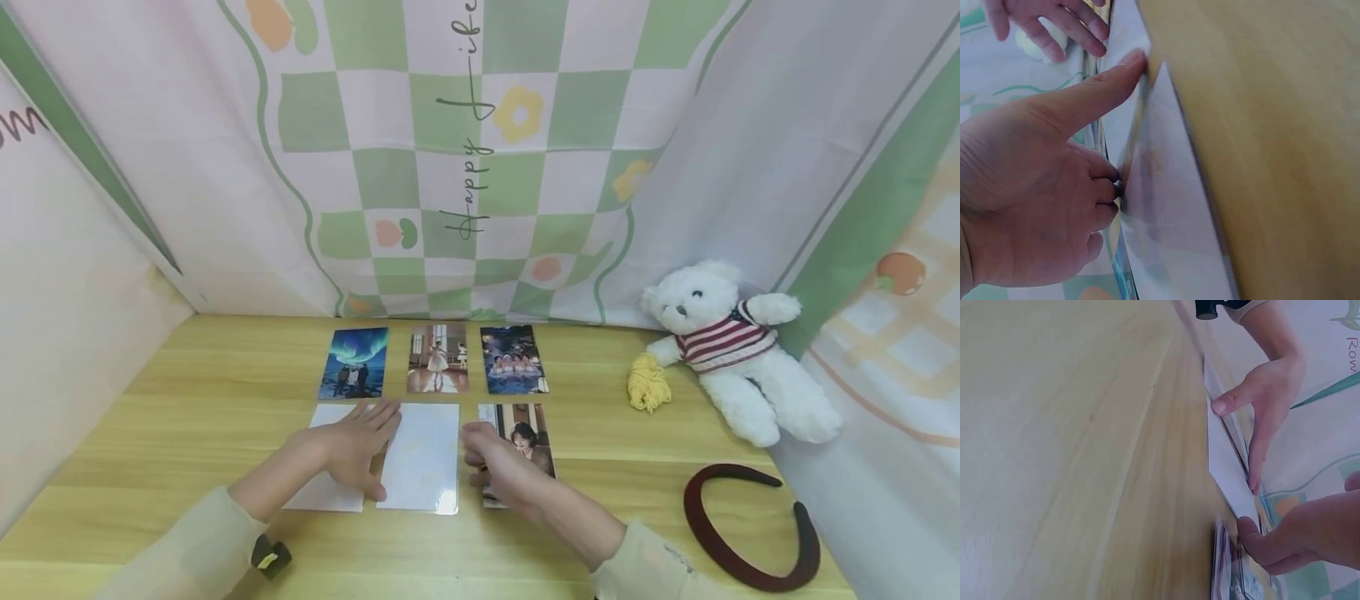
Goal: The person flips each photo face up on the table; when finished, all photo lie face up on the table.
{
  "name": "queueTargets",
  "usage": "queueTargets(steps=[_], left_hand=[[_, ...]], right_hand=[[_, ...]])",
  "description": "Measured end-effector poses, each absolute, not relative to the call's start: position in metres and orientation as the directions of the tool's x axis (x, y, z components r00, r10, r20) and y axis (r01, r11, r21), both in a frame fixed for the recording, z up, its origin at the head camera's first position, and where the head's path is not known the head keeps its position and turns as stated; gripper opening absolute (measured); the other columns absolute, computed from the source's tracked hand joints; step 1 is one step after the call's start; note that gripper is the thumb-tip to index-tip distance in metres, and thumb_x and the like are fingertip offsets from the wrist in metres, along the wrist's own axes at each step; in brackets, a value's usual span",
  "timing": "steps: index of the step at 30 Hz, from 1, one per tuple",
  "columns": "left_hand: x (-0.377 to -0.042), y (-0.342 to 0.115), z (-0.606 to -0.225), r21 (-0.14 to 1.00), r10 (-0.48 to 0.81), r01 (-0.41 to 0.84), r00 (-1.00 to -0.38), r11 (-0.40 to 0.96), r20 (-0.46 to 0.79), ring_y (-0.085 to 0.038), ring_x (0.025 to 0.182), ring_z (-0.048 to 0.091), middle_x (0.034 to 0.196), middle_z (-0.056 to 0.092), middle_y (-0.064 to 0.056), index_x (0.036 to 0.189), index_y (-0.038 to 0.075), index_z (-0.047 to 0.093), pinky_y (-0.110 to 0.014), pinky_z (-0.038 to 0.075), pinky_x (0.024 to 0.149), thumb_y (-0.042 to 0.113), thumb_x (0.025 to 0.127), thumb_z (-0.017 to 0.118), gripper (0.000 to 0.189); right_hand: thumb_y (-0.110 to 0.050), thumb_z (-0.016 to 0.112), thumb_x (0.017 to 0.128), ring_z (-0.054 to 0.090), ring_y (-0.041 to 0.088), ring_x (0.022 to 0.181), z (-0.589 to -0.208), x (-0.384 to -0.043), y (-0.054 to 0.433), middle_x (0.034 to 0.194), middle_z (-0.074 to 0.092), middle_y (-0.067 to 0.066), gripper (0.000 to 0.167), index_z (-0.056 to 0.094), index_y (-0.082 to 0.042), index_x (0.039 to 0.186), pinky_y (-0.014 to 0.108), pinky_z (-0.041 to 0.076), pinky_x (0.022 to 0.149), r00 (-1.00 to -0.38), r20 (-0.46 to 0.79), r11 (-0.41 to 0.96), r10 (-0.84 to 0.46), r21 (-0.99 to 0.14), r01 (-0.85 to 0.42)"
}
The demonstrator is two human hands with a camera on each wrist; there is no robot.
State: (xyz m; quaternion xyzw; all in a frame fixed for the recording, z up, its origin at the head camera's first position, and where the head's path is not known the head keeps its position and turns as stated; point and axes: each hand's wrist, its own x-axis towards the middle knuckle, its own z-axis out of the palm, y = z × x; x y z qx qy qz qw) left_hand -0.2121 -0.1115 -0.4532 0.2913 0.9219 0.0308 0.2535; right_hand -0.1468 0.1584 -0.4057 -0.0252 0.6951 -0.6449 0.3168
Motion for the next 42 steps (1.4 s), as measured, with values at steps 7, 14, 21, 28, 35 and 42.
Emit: queueTargets(steps=[7, 14, 21, 28, 35, 42], left_hand=[[-0.215, -0.114, -0.467, 0.222, 0.572, 0.533, -0.693, 0.816, -0.44, -0.032, 0.166, -0.003, 0.175, -0.005, -0.017, 0.166, 0.004, 0.01, -0.049, 0.001, 0.137, 0.076, 0.078, 0.073, 0.13], [-0.211, -0.112, -0.461, 0.222, 0.562, 0.523, -0.691, 0.823, -0.456, -0.032, 0.166, -0.002, 0.176, -0.005, -0.017, 0.166, 0.003, 0.009, -0.047, 0.004, 0.137, 0.073, 0.08, 0.074, 0.129], [-0.206, -0.111, -0.448, 0.229, 0.571, 0.531, -0.677, 0.816, -0.465, -0.034, 0.166, -0.002, 0.176, -0.005, -0.019, 0.166, 0.002, 0.009, -0.049, 0.002, 0.137, 0.071, 0.08, 0.074, 0.128], [-0.211, -0.112, -0.456, 0.218, 0.577, 0.542, -0.685, 0.811, -0.444, -0.035, 0.166, 0.0, 0.176, -0.003, -0.018, 0.166, 0.003, 0.011, -0.05, 0.004, 0.137, 0.075, 0.079, 0.072, 0.128], [-0.204, -0.108, -0.444, 0.251, 0.606, 0.554, -0.687, 0.794, -0.4, -0.038, 0.165, 0.004, 0.175, 0.002, -0.022, 0.166, 0.0, 0.013, -0.051, 0.006, 0.137, 0.078, 0.082, 0.067, 0.127], [-0.194, -0.099, -0.429, 0.425, 0.633, 0.482, -0.681, 0.766, -0.369, -0.034, 0.166, 0.007, 0.176, 0.007, -0.019, 0.165, 0.0, 0.016, -0.049, 0.008, 0.137, 0.065, 0.097, 0.06, 0.104]], right_hand=[[-0.031, 0.03, 0.111, 0.018, 0.059, 0.154, -0.41, -0.149, 0.156, 0.165, 0.005, 0.045, 0.076, -0.012, 0.011, 0.159, 0.064, 0.02, 0.13, -0.798, -0.423, 0.063, -0.429, -0.895, 0.441], [-0.028, 0.024, 0.111, 0.023, 0.058, 0.154, -0.412, -0.15, 0.156, 0.166, 0.009, 0.043, 0.068, 0.001, 0.012, 0.16, 0.06, 0.025, 0.131, -0.808, -0.423, -0.013, -0.41, -0.883, 0.469], [-0.027, 0.032, 0.109, 0.053, 0.028, 0.124, -0.416, -0.152, 0.157, 0.163, 0.021, 0.042, 0.056, 0.019, 0.008, 0.151, 0.033, 0.048, 0.103, -0.828, -0.423, -0.075, -0.368, -0.874, 0.48], [-0.026, 0.036, 0.108, 0.055, 0.017, 0.11, -0.415, -0.157, 0.159, 0.165, 0.02, 0.041, 0.059, 0.012, 0.005, 0.152, 0.027, 0.044, 0.096, -0.829, -0.398, -0.041, -0.393, -0.893, 0.448], [-0.022, 0.038, 0.106, 0.055, 0.015, 0.109, -0.414, -0.16, 0.159, 0.161, 0.031, 0.035, 0.063, 0.015, 0.008, 0.156, 0.026, 0.046, 0.094, -0.845, -0.372, -0.029, -0.384, -0.91, 0.414], [-0.019, 0.034, 0.11, 0.057, 0.013, 0.108, -0.414, -0.161, 0.158, 0.125, 0.061, 0.003, 0.06, 0.016, 0.008, 0.159, 0.024, 0.049, 0.094, -0.805, -0.325, -0.069, -0.496, -0.909, 0.41]])
